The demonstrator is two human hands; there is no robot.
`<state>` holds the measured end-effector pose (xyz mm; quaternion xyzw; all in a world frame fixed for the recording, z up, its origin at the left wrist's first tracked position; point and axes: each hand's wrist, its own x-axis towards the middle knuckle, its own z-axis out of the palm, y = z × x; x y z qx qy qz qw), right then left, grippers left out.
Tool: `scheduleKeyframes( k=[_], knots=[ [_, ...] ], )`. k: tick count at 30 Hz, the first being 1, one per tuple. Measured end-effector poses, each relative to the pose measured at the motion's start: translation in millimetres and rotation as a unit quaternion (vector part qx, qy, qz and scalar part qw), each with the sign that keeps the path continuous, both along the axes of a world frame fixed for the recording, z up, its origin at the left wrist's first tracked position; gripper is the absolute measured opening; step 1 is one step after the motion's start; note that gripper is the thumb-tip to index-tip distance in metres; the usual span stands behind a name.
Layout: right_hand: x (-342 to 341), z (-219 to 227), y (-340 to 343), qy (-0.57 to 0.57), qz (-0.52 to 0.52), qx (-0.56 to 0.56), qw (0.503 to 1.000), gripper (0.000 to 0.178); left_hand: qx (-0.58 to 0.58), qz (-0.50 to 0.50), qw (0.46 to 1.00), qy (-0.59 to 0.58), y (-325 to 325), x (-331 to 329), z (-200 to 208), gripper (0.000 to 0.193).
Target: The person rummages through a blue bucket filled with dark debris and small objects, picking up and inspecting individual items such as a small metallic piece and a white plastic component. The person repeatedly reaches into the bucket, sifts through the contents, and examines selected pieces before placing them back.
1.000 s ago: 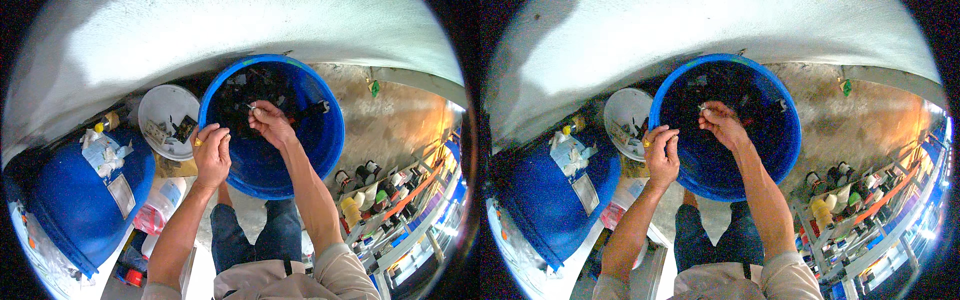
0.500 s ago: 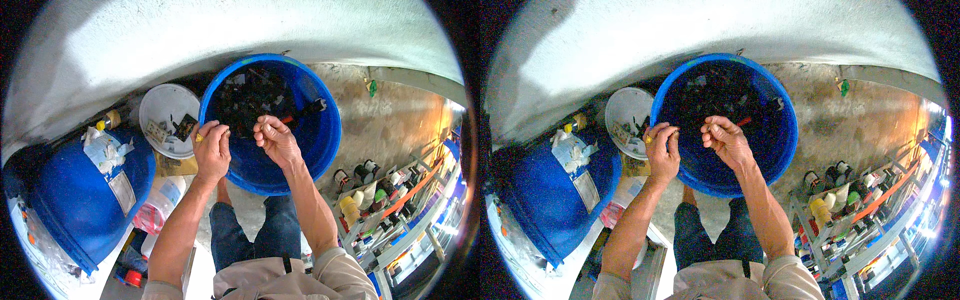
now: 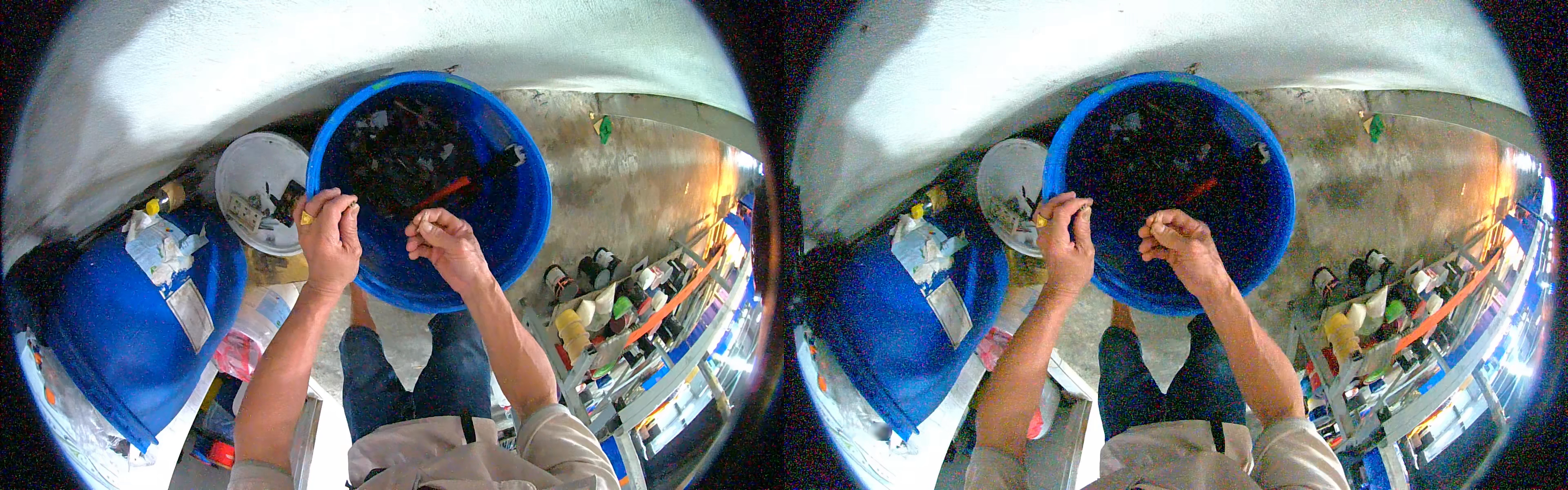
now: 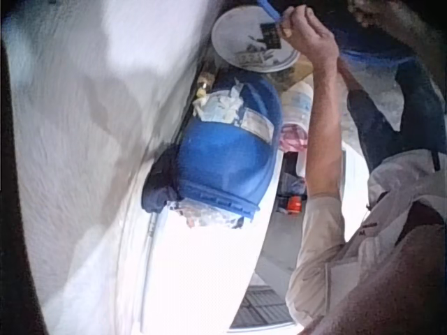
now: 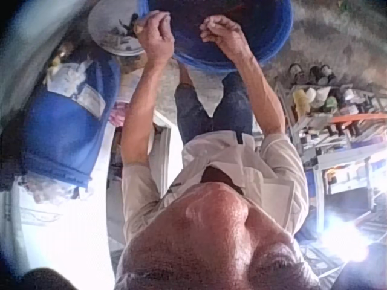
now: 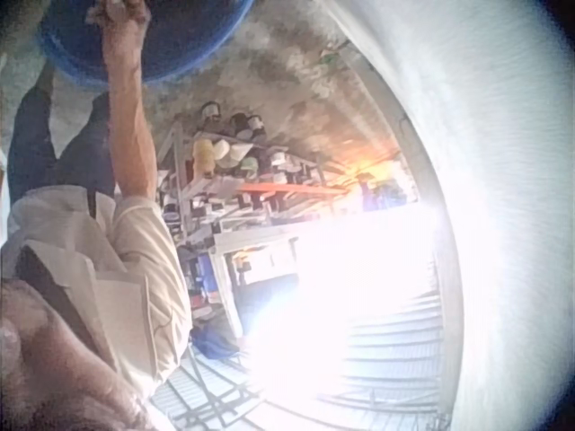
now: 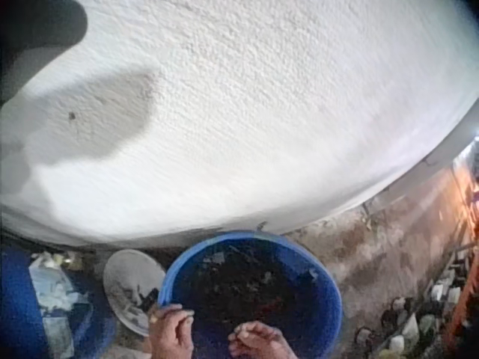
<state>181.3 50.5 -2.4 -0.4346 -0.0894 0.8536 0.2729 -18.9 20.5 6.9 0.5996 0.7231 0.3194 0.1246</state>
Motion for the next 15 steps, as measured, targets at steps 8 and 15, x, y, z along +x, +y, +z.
scheduleKeyframes(
  k=[8,15],
  knots=[
    [-5,-9,-3,-0.06,0.02,-0.036,0.997,0.013,0.002,-0.005,1.0,-0.009,-2,-2,-4,0.011],
    [-12,-16,-11,-0.072,-0.025,-0.038,0.996,0.011,0.001,-0.004,1.0,-0.009,0,0,-2,0.01]
  ],
)
